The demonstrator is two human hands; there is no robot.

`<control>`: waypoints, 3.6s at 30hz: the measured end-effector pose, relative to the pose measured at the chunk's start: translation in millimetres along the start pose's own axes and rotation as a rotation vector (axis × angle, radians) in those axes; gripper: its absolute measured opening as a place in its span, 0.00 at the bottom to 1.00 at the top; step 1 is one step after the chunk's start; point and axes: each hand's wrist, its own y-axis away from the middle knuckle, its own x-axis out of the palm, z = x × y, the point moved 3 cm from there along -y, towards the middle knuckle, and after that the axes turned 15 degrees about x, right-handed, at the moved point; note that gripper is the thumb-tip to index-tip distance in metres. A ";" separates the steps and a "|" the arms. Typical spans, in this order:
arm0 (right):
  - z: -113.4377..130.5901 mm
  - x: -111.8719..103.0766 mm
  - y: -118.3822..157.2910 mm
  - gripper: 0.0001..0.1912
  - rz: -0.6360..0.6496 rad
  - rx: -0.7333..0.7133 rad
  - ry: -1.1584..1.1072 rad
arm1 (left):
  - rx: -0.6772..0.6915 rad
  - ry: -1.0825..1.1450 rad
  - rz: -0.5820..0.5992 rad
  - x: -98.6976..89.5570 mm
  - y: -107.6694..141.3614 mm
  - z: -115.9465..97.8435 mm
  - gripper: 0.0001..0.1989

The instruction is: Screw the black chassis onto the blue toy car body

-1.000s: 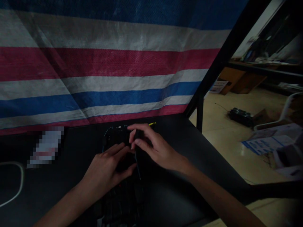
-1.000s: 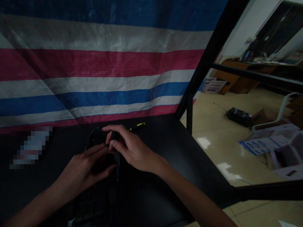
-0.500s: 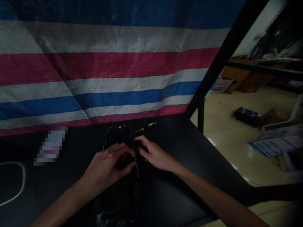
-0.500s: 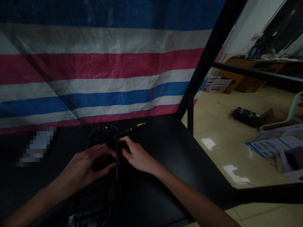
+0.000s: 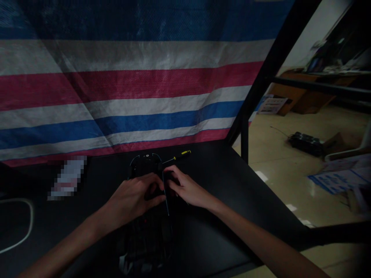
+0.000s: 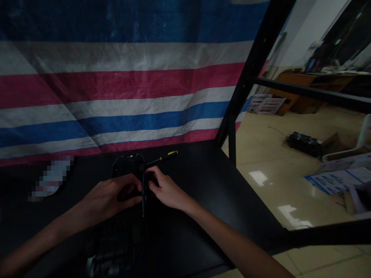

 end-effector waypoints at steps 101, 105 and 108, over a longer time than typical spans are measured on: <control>149.1 50.1 -9.1 0.08 -0.120 -0.266 0.689 | 0.051 1.282 -0.358 26.9 58.4 112.1 0.54; 153.5 54.1 -5.8 0.07 -0.101 -0.271 0.710 | 0.064 1.294 -0.360 26.0 59.0 110.3 0.54; 156.0 57.0 -2.5 0.06 -0.092 -0.265 0.736 | 0.037 1.277 -0.374 23.8 60.6 108.2 0.54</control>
